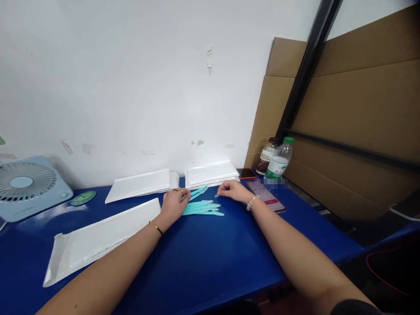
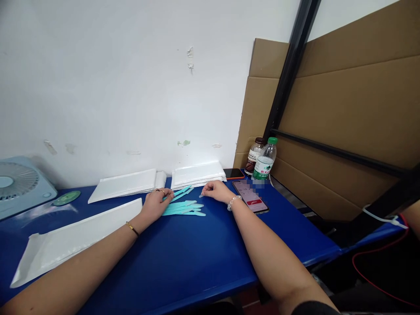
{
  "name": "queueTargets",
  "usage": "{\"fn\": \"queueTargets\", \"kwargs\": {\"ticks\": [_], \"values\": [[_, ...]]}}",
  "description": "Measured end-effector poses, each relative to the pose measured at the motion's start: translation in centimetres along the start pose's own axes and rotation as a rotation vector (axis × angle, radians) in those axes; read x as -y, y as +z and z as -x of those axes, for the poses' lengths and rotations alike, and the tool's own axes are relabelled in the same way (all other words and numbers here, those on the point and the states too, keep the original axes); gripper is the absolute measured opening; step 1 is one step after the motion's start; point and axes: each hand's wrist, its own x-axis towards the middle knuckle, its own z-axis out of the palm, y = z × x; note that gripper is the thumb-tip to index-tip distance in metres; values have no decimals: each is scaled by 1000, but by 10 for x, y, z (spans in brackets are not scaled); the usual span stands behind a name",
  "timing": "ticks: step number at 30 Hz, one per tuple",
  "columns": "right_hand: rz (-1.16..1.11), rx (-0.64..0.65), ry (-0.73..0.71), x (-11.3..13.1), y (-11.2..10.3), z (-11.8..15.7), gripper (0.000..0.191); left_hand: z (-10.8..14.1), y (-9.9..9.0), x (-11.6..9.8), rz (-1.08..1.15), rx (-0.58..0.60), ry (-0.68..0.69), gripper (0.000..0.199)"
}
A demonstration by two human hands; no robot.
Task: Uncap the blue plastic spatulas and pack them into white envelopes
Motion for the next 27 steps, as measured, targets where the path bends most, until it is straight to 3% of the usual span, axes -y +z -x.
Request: {"fn": "queueTargets", "kwargs": {"ticks": [5, 11, 18, 22, 27], "values": [[250, -177, -156, 2, 10, 0, 16, 0, 6, 1, -4, 5, 27, 31], [400, -139, -296, 8, 22, -3, 23, 4, 8, -3, 7, 24, 68, 38], [552, -82, -226, 8, 36, -16, 24, 2, 10, -1, -16, 18, 10, 28], [517, -92, -231, 9, 37, -18, 8, -1, 11, 1, 9, 56, -6, 21], [416, -14, -235, 17, 34, -13, 5, -3, 11, 4, 55, 67, -36, 15]]}}
